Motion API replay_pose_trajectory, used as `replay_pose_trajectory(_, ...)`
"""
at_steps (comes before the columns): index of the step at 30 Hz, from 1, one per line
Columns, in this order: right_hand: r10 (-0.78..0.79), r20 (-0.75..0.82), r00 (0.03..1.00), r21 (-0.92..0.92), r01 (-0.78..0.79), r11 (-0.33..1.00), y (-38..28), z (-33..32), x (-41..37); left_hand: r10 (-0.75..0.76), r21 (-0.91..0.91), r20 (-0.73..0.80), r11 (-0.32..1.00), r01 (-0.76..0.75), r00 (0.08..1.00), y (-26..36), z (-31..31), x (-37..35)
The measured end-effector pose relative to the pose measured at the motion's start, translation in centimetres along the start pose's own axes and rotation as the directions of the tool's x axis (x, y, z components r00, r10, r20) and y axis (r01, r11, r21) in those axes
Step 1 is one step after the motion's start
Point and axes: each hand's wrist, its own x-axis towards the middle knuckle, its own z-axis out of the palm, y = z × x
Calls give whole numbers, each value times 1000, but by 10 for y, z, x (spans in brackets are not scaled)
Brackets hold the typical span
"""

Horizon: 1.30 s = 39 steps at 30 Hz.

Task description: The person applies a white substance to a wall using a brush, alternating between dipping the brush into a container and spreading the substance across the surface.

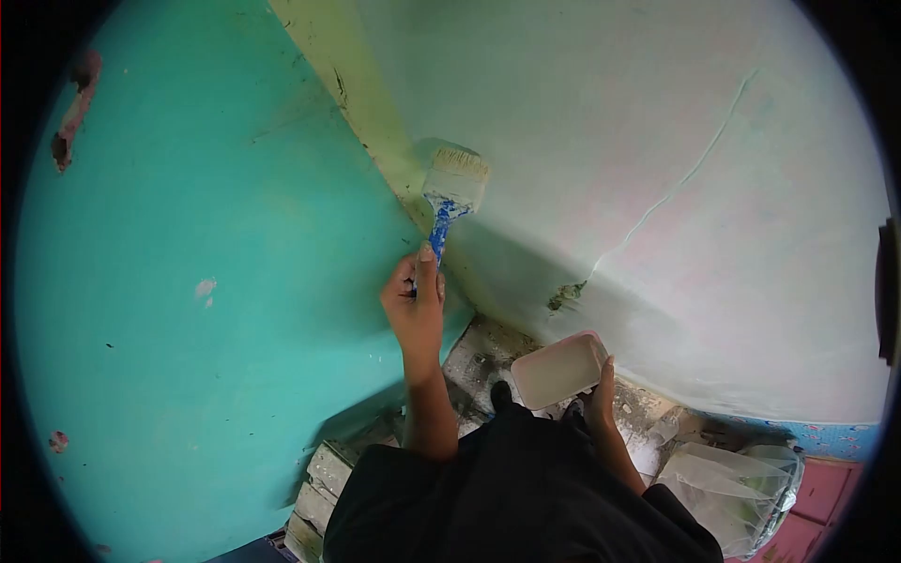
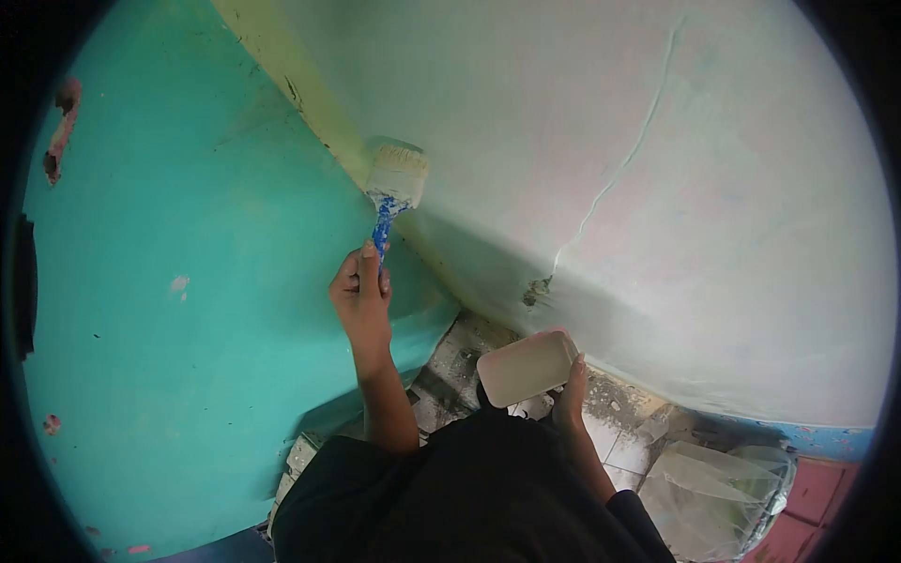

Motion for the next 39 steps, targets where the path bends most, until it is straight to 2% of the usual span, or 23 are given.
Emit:
replay_pose_trajectory(2,-7,-12,1000,-6,7,1000,1,-5,-1,-36,-56,33,998,37,999,-28,0,6)
replay_pose_trajectory(4,-27,-7,1000,6,28,1000,-5,-7,-5,4,-2,74,1000,-4,997,-103,-9,12)
replay_pose_trajectory(6,-56,16,998,38,55,998,-18,-4,-18,-8,168,131,986,-15,991,-179,-22,5)
replay_pose_trajectory(8,-58,-21,998,64,59,996,-16,-13,-18,4,233,135,972,-35,991,-231,-23,-15)
replay_pose_trajectory(10,-81,-52,995,67,85,994,-14,-23,-17,-97,273,150,961,53,984,-286,-33,-31)
replay_pose_trajectory(14,-85,-102,991,46,90,995,-21,-32,-24,-62,429,93,903,16,994,-388,-53,-49)
replay_pose_trajectory(16,-62,-129,990,55,70,996,-23,-37,-26,-104,484,56,873,64,993,-429,-64,-54)
replay_pose_trajectory(19,-57,-142,988,64,66,996,-24,-39,-24,-56,569,-36,820,67,998,-471,-68,-53)
replay_pose_trajectory(21,-66,-135,989,62,75,995,-31,-32,-30,-133,691,-5,716,99,991,-483,-73,-49)
replay_pose_trajectory(23,-63,-115,991,69,71,995,-22,-39,-23,-191,748,6,652,122,982,-469,-64,-37)
replay_pose_trajectory(25,-71,-84,994,88,79,993,-20,-41,-19,-231,757,7,637,146,973,-400,-43,-29)
replay_pose_trajectory(28,-81,-49,996,102,86,991,-20,-39,-17,-121,756,12,651,70,993,-310,-23,-23)
replay_pose_trajectory(31,-77,-64,995,56,80,995,-17,-40,-12,-40,689,77,725,-24,996,-221,-11,-21)
replay_pose_trajectory(35,-56,-69,996,-13,56,998,-6,-48,3,45,556,59,828,-70,997,-76,18,-30)
replay_pose_trajectory(37,-40,-62,997,-32,38,999,-6,-48,4,43,481,9,876,-42,999,-26,26,-32)
replay_pose_trajectory(39,-28,-63,998,-48,25,999,-15,-39,-2,36,317,-22,948,-27,999,16,36,-39)
